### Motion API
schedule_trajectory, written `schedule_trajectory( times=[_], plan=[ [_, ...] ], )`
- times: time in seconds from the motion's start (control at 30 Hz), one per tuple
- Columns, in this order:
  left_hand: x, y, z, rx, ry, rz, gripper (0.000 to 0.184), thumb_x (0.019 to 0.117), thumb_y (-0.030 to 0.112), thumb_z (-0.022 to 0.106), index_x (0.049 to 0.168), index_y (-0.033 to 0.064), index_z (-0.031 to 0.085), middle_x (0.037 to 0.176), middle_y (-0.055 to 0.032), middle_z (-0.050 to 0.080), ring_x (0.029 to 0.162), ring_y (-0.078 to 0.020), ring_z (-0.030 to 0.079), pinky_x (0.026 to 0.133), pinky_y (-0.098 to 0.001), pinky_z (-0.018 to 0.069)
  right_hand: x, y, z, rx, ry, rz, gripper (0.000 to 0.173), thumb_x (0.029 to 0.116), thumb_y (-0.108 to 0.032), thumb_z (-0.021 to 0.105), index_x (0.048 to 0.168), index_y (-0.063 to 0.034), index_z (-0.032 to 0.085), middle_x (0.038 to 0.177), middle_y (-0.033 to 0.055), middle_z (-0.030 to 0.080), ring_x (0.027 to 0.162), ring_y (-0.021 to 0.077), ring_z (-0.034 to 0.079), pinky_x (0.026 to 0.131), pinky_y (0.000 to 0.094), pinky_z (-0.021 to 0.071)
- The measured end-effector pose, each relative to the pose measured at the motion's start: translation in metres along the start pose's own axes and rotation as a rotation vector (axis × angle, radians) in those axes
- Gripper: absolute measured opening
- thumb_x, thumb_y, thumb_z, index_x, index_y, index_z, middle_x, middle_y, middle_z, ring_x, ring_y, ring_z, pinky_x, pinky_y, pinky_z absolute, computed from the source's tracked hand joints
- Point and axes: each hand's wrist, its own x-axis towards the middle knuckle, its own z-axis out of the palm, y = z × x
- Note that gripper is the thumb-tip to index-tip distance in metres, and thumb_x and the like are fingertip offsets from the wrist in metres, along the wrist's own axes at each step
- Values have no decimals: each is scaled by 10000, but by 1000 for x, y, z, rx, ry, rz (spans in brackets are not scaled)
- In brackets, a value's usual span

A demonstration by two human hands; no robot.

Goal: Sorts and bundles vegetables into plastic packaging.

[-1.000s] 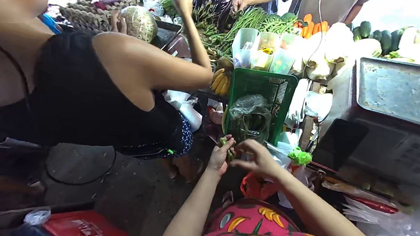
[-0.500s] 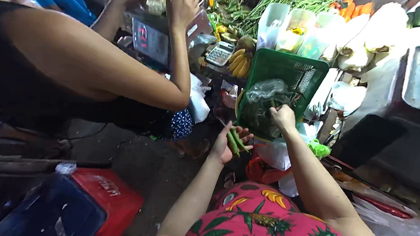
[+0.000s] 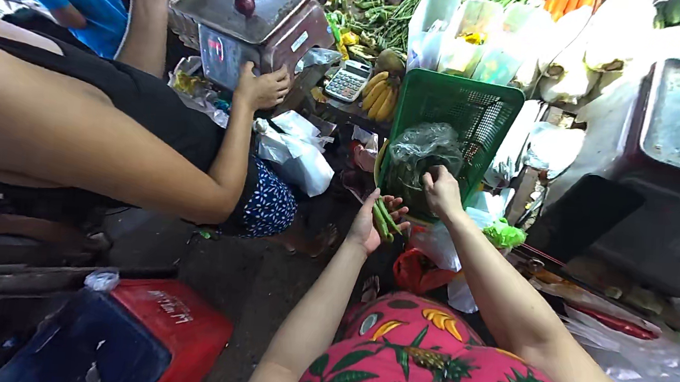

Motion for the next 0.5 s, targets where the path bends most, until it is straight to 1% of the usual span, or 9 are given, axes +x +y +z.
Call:
schedule_trajectory(
  times=[0.03, 0.07, 0.1, 0.2, 0.3, 0.37, 0.43, 0.47, 0.5],
  plan=[
    [6, -1, 2, 10, 51, -1, 460, 1111, 423, 350, 1213, 25, 558, 1154, -159, 684, 1040, -306, 700, 886, -499, 583, 6, -1, 2, -20, -11, 65, 547, 1059, -426, 528, 1379, 17, 543, 1223, 277, 662, 1160, 447, 646, 987, 626, 501],
    [10, -2, 3, 9, 94, -1, 415, 1109, 389, 378, 1206, 27, 556, 1131, -147, 680, 1005, -287, 701, 865, -479, 586, 10, -4, 4, -39, -18, 118, 629, 1029, -506, 564, 1378, 17, 540, 1203, 281, 671, 1143, 456, 653, 969, 636, 507],
    [12, -2, 2, 8, 120, 2, 367, 1105, 355, 399, 1185, 34, 557, 1109, -137, 677, 977, -273, 700, 846, -466, 588, 12, -8, 5, -55, -26, 153, 661, 1001, -532, 601, 1374, 10, 545, 1192, 274, 678, 1135, 451, 659, 961, 633, 512],
    [12, 0, 2, 70, 110, 24, 298, 1096, 301, 434, 1153, 49, 581, 1072, -106, 691, 922, -231, 706, 805, -417, 602, 22, -14, 3, -61, -56, 185, 622, 947, -479, 689, 1382, -49, 578, 1251, 217, 680, 1187, 388, 652, 1005, 591, 509],
    [7, 0, -1, 113, 151, 18, 280, 1088, 275, 460, 1153, 48, 610, 1059, -95, 700, 880, -208, 705, 783, -382, 600, 33, -10, 3, 57, -38, 226, 615, 897, -429, 743, 1401, -109, 595, 1313, 175, 666, 1237, 353, 628, 1043, 584, 486],
    [3, -1, -2, 115, 181, 11, 258, 1074, 253, 491, 1146, 43, 623, 1055, -104, 707, 876, -211, 708, 767, -380, 598, 35, -9, 1, 131, -43, 240, 565, 889, -374, 769, 1358, -95, 624, 1307, 178, 663, 1239, 350, 619, 1050, 583, 475],
    [1, -1, -4, 132, 172, 14, 228, 1059, 211, 533, 1181, 39, 619, 1079, -114, 704, 899, -215, 704, 771, -375, 593, 32, -10, -2, 148, -43, 226, 524, 899, -327, 763, 1333, -71, 617, 1287, 193, 658, 1222, 355, 619, 1037, 574, 480],
    [1, 0, -5, 171, 160, 29, 223, 1053, 191, 557, 1203, 39, 622, 1079, -114, 709, 883, -203, 703, 747, -354, 588, 28, -13, -4, 141, -24, 204, 512, 912, -298, 751, 1336, -53, 600, 1278, 205, 655, 1209, 360, 625, 1031, 568, 486],
    [0, 1, -6, 244, 146, 64, 214, 1039, 165, 591, 1209, 41, 627, 1042, -103, 712, 819, -172, 692, 681, -309, 574, 20, -18, -8, 128, 12, 165, 489, 931, -269, 735, 1330, -32, 583, 1254, 214, 656, 1184, 363, 636, 1018, 555, 496]
  ],
)
